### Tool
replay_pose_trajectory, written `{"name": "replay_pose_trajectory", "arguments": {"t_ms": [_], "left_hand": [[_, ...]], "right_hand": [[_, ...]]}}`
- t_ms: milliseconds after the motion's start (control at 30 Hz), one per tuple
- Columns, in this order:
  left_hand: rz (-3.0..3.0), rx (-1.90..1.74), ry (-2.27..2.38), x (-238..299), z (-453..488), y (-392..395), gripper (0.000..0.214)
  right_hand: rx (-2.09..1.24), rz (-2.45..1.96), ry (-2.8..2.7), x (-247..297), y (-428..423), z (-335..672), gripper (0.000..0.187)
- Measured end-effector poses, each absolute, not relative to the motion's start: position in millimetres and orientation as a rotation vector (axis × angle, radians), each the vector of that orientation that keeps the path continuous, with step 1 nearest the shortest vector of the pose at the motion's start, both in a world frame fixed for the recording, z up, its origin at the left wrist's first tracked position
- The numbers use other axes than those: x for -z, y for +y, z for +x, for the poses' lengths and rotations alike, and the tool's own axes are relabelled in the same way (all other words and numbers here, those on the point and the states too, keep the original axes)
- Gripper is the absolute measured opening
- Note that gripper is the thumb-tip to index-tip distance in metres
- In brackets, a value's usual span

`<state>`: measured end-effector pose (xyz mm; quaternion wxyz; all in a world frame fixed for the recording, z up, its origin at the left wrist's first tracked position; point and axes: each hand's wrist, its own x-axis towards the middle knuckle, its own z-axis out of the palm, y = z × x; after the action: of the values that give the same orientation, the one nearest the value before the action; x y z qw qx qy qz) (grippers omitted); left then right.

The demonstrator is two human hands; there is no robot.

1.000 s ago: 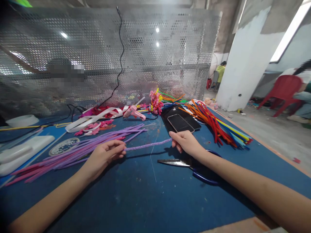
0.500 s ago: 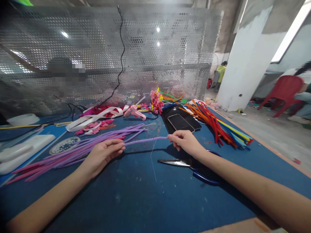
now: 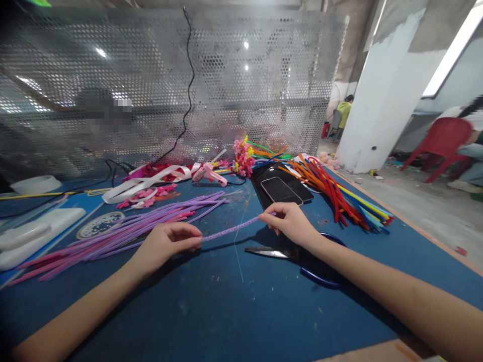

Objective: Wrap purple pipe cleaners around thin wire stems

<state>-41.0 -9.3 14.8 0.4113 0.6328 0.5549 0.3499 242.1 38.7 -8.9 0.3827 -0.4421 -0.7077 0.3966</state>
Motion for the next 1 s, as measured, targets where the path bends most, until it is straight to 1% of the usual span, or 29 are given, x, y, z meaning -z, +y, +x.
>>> {"name": "replay_pose_trajectory", "arguments": {"t_ms": [67,167,267,367,633,800,1000], "left_hand": [[1.922,-0.792,1.407,-15,-39,-14,0.011],[2.336,-0.715,1.314,-14,-37,-20,0.015],[2.579,-0.657,1.246,-12,-37,-22,0.019],[2.717,-0.658,1.241,-9,-37,-23,0.019],[2.862,-0.732,1.144,-8,-35,-30,0.020],[2.887,-0.782,1.112,-9,-29,-38,0.020],[2.932,-0.816,0.996,-9,-22,-45,0.019]], "right_hand": [[-0.885,-1.078,-1.892,7,34,241,0.028],[-0.557,-0.887,-2.089,6,26,240,0.023],[-0.222,-0.625,-2.200,7,19,238,0.020],[-0.038,-0.497,-2.220,9,13,235,0.016],[0.122,-0.431,-2.269,11,2,229,0.014],[0.151,-0.424,-2.290,8,-6,224,0.018],[0.157,-0.418,-2.334,10,-11,220,0.018]]}}
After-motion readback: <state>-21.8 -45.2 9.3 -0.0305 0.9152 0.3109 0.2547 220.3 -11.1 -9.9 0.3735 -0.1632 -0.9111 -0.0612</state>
